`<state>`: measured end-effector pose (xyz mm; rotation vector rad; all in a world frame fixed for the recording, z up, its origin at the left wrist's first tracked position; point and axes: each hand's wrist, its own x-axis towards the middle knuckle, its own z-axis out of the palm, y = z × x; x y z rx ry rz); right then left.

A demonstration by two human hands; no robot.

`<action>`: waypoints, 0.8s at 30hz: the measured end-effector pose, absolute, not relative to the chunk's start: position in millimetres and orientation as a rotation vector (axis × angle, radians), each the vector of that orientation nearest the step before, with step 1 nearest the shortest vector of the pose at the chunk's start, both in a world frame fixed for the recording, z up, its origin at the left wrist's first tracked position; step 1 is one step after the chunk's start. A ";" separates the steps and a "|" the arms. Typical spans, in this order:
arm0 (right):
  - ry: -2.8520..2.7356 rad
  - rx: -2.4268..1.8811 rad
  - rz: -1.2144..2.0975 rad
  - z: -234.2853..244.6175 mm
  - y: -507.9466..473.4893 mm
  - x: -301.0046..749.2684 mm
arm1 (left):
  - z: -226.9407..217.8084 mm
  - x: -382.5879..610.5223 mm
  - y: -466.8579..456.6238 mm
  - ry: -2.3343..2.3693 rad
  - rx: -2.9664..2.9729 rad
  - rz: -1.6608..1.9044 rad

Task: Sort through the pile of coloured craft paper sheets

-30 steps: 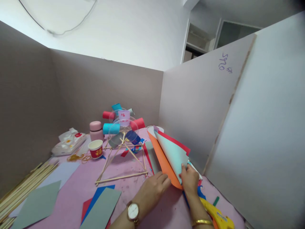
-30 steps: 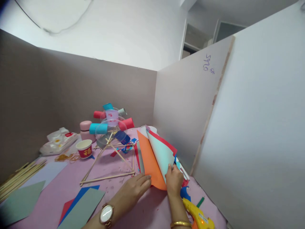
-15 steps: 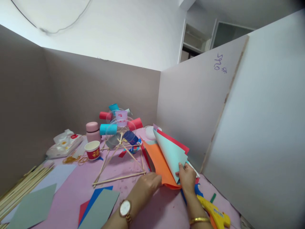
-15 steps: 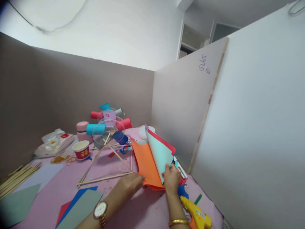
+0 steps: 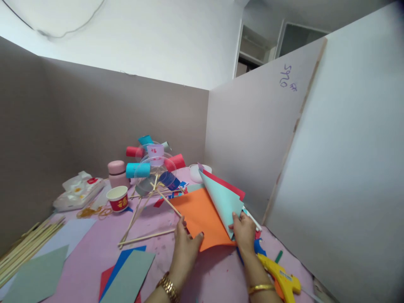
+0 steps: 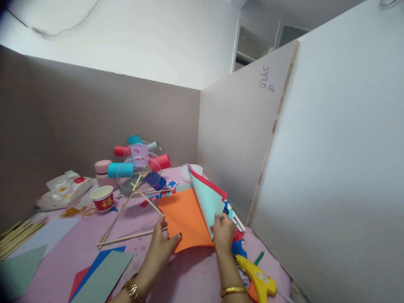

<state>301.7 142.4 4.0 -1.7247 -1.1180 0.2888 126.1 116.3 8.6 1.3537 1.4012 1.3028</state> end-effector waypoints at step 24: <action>-1.096 -1.710 0.335 8.0 139.4 299.7 | 12.9 130.8 126.8 1.125 0.884 1.207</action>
